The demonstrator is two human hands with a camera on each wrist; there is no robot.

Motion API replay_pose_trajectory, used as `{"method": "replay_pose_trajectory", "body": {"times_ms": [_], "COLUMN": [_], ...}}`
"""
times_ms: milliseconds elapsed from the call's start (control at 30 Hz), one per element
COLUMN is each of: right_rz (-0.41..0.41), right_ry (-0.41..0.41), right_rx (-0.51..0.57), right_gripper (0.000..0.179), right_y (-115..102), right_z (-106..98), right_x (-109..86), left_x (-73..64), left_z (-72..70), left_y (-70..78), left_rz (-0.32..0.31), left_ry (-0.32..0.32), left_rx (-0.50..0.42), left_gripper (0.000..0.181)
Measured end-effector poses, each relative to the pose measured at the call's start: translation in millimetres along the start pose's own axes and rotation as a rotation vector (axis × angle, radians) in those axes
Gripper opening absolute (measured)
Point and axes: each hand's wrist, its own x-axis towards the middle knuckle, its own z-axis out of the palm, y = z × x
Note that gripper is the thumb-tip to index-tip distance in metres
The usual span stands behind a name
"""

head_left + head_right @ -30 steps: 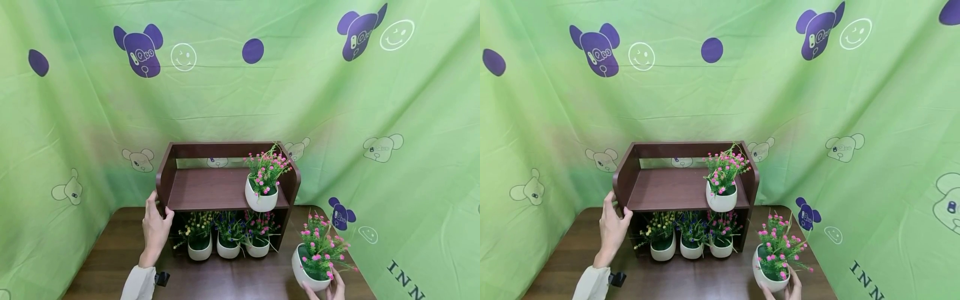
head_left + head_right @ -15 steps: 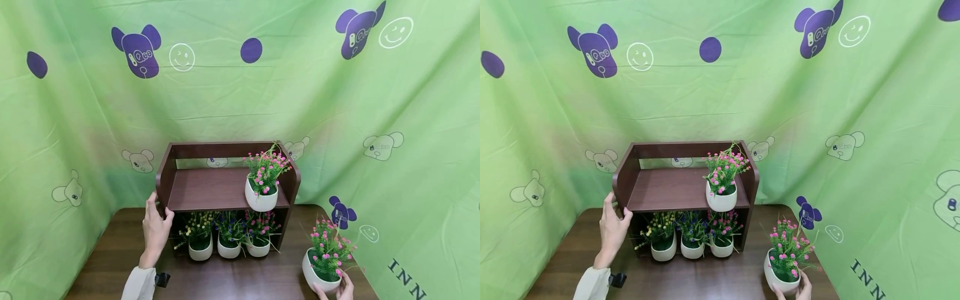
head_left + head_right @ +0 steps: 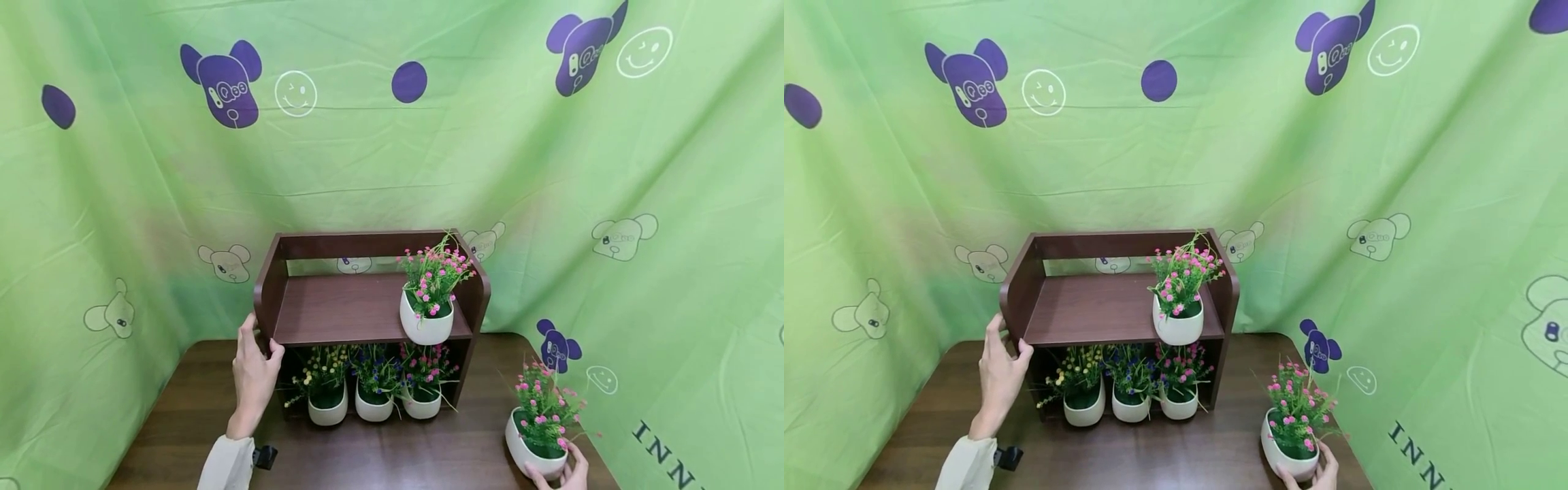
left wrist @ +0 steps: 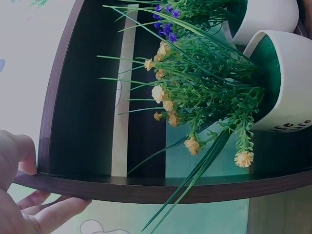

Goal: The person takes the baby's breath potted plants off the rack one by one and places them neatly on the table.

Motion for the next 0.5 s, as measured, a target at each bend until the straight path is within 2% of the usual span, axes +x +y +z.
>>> {"method": "replay_pose_trajectory", "body": {"times_ms": [167, 300, 500], "right_rz": [0.077, 0.063, 0.061], "right_ry": [0.036, 0.064, 0.057], "right_rx": [0.093, 0.145, 0.191], "right_gripper": [0.092, 0.092, 0.092], "right_y": [8, 11, 13], "right_z": [-11, -17, -15], "right_x": [7.8, 11.0, 11.7], "left_x": [-1.0, -1.6, 0.4], "left_z": [0.3, 1.0, 0.1], "left_y": [0.9, 0.8, 0.2], "left_rz": [0.009, 0.002, 0.003], "left_ry": [-0.006, -0.012, -0.005], "left_rx": [-0.006, -0.003, -0.003], "left_gripper": [0.066, 0.066, 0.066]}}
